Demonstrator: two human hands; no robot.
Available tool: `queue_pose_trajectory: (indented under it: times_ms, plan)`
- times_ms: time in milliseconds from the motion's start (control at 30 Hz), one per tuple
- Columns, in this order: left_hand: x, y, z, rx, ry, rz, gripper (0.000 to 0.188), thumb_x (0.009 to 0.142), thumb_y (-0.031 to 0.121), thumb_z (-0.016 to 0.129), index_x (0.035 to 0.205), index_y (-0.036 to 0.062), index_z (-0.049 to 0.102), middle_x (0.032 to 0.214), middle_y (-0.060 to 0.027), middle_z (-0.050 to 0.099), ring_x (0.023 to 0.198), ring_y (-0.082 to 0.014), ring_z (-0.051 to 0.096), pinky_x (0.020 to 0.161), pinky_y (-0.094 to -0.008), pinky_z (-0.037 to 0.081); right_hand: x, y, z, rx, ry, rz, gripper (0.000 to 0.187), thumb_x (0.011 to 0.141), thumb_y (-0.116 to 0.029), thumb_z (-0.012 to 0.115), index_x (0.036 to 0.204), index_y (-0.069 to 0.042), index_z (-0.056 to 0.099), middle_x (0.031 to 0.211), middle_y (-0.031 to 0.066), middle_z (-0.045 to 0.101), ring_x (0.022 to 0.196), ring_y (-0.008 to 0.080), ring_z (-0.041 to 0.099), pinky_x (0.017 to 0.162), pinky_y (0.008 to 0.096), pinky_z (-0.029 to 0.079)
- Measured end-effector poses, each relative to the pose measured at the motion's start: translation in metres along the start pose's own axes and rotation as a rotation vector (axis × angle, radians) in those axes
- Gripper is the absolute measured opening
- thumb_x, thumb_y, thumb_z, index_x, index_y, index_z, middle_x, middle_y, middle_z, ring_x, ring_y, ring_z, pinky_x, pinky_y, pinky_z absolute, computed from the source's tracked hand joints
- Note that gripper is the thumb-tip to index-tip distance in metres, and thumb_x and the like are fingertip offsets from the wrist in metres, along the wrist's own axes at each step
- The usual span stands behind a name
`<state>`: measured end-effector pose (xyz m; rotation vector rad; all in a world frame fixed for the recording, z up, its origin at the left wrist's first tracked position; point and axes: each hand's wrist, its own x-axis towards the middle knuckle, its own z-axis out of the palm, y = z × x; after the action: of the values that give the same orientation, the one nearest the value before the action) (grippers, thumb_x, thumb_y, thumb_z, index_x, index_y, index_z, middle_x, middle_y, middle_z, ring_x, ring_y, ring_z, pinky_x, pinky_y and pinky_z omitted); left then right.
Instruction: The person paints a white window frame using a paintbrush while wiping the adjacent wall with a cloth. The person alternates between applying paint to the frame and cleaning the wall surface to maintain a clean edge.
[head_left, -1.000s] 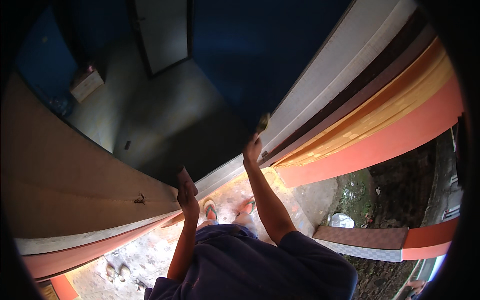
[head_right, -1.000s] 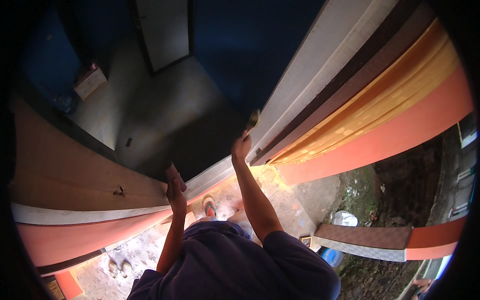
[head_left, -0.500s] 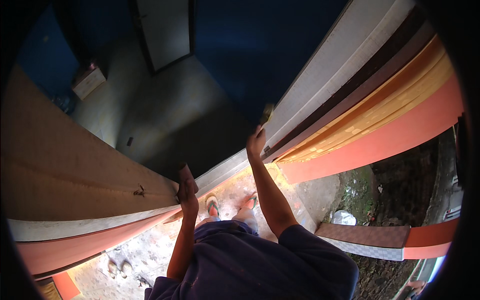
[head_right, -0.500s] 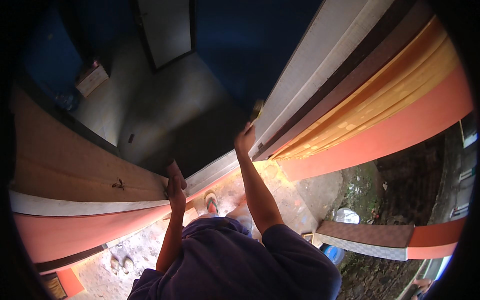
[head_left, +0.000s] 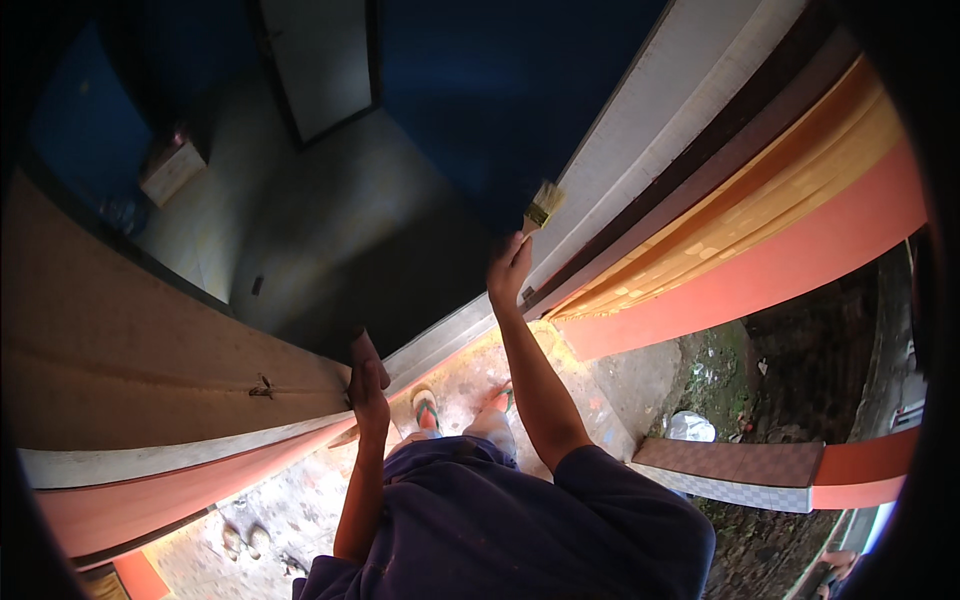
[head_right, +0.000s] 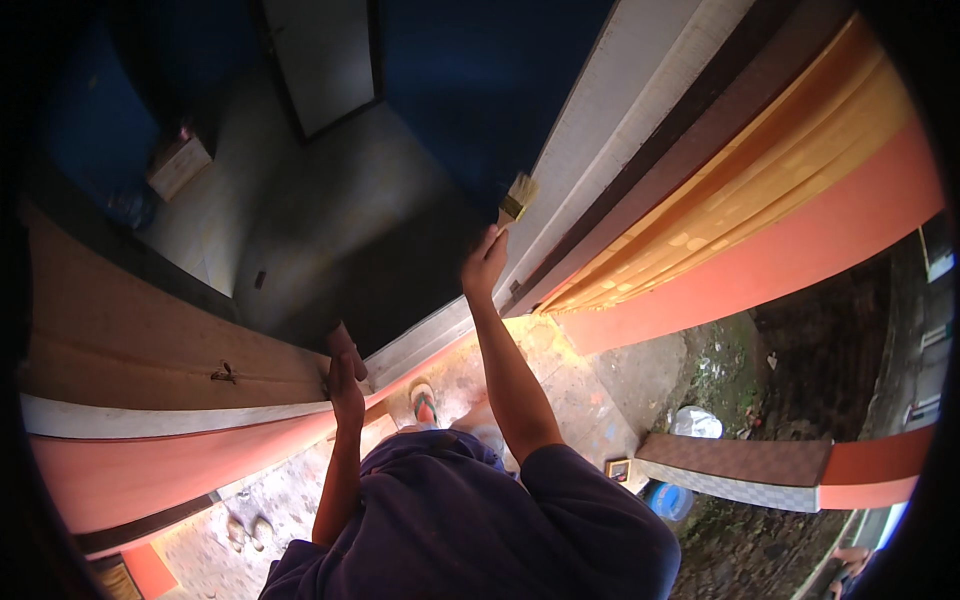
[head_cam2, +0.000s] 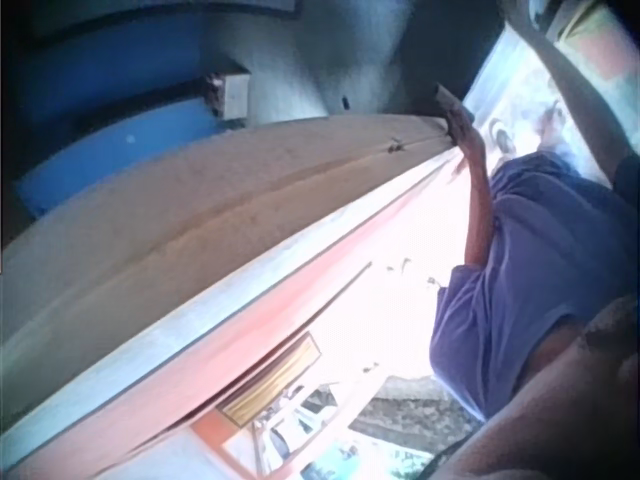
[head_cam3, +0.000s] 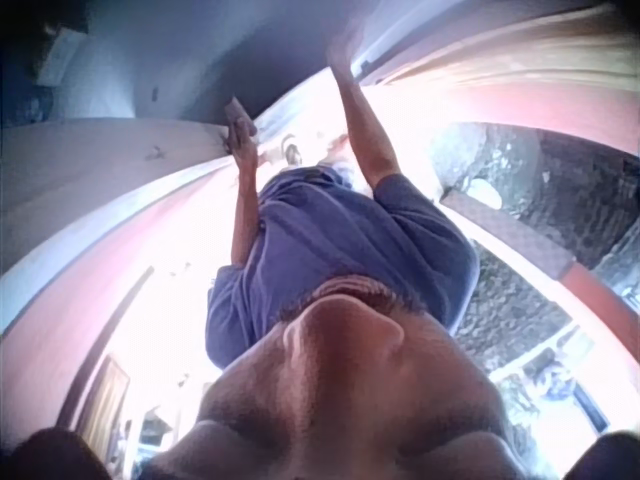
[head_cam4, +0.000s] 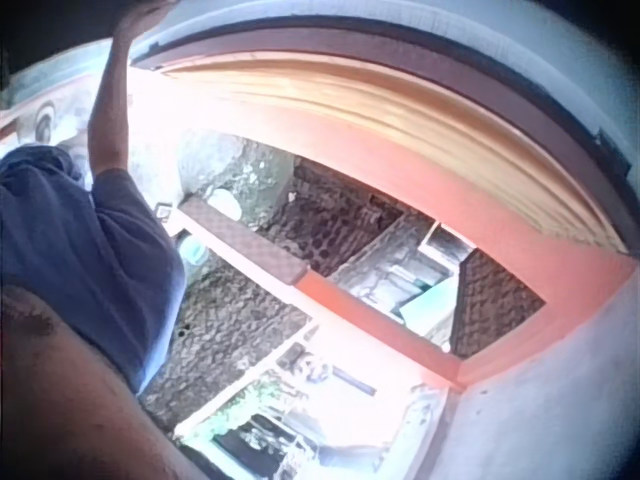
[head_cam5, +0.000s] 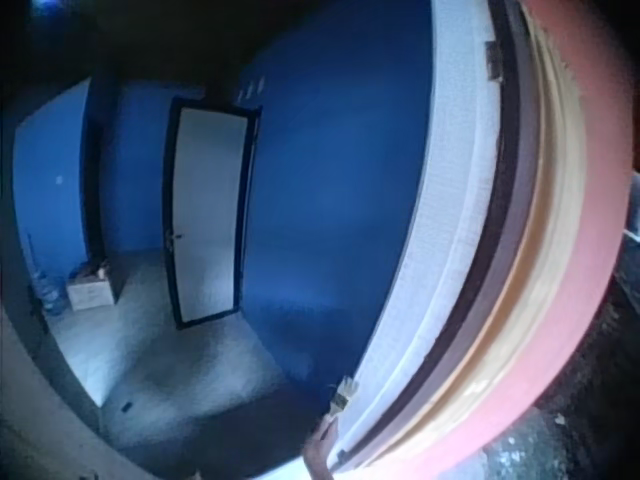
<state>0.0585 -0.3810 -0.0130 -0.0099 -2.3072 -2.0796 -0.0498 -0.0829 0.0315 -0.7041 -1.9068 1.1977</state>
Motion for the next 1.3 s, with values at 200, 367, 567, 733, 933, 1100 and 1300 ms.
queue_pose_trajectory:
  times_ms: [200, 367, 567, 733, 933, 1100, 1300]
  plan:
    - [0.012, 0.014, 0.004, -0.049, -0.082, 0.001, 0.045, 0.110, 0.033, 0.047, 0.129, -0.0056, 0.060, 0.109, -0.0242, 0.069, 0.098, -0.0304, 0.064, 0.091, -0.0392, 0.048, -0.057, 0.250, -0.008, -0.362, -0.042, 0.859, 0.057, 0.105, -0.042, 0.044, 0.095, 0.006, 0.071, 0.079, 0.0239, 0.072, 0.059, 0.0317, 0.070, 0.060, 0.0453, 0.055]
    - [-0.010, 0.002, -0.005, 0.052, -0.075, -0.086, 0.044, 0.110, 0.032, 0.046, 0.131, -0.0054, 0.059, 0.114, -0.0245, 0.069, 0.102, -0.0295, 0.064, 0.094, -0.0385, 0.047, -0.046, 0.183, -0.010, 0.247, -0.195, 0.769, 0.049, 0.110, -0.035, 0.043, 0.080, 0.000, 0.058, 0.064, 0.0159, 0.066, 0.056, 0.0333, 0.065, 0.054, 0.0473, 0.048]
    - [-0.013, 0.005, -0.010, 0.064, -0.058, -0.092, 0.044, 0.111, 0.034, 0.045, 0.123, -0.0041, 0.062, 0.114, -0.0163, 0.070, 0.106, -0.0247, 0.063, 0.097, -0.0361, 0.045, -0.092, 0.115, -0.013, -0.197, -0.049, 0.143, 0.045, 0.110, -0.035, 0.044, 0.091, 0.002, 0.061, 0.068, 0.0189, 0.066, 0.064, 0.0418, 0.066, 0.058, 0.0488, 0.048]
    - [0.006, 0.011, 0.002, 0.048, -0.111, -0.069, 0.042, 0.111, 0.032, 0.045, 0.122, -0.0046, 0.063, 0.114, -0.0158, 0.070, 0.106, -0.0230, 0.062, 0.098, -0.0357, 0.045, -0.057, 0.185, -0.025, 0.247, -0.119, 0.823, 0.045, 0.110, -0.036, 0.046, 0.094, 0.002, 0.064, 0.062, 0.0074, 0.057, 0.054, 0.0224, 0.059, 0.053, 0.0410, 0.046]
    - [-0.008, 0.002, 0.011, 0.021, -0.022, 0.033, 0.037, 0.108, 0.021, 0.051, 0.132, -0.0056, 0.060, 0.106, -0.0213, 0.068, 0.101, -0.0246, 0.064, 0.093, -0.0347, 0.047, -0.008, -0.037, -0.066, 0.415, -0.115, -0.073, 0.037, 0.114, -0.035, 0.041, 0.088, -0.010, 0.048, 0.061, -0.0059, 0.041, 0.049, 0.0037, 0.037, 0.045, 0.0228, 0.028]
    - [-0.003, 0.006, 0.028, 0.413, -0.008, 0.419, 0.022, 0.100, 0.010, 0.062, 0.116, -0.0025, 0.071, 0.131, -0.0208, 0.060, 0.117, -0.0331, 0.061, 0.101, -0.0398, 0.048, 0.011, -0.009, -0.080, 0.080, -0.114, -0.108, 0.041, 0.113, -0.036, 0.042, 0.086, -0.006, 0.050, 0.061, 0.0004, 0.048, 0.050, 0.0100, 0.047, 0.047, 0.0287, 0.036]
    - [0.020, 0.040, 0.057, 0.483, -0.128, 0.552, 0.007, 0.090, 0.006, 0.072, 0.091, -0.0011, 0.070, 0.115, -0.0176, 0.058, 0.100, -0.0348, 0.060, 0.083, -0.0416, 0.049, -0.067, 0.236, -0.085, -0.363, -0.390, 0.459, 0.051, 0.108, -0.043, 0.051, 0.097, 0.004, 0.066, 0.064, 0.0097, 0.064, 0.048, 0.0194, 0.061, 0.048, 0.0361, 0.049]
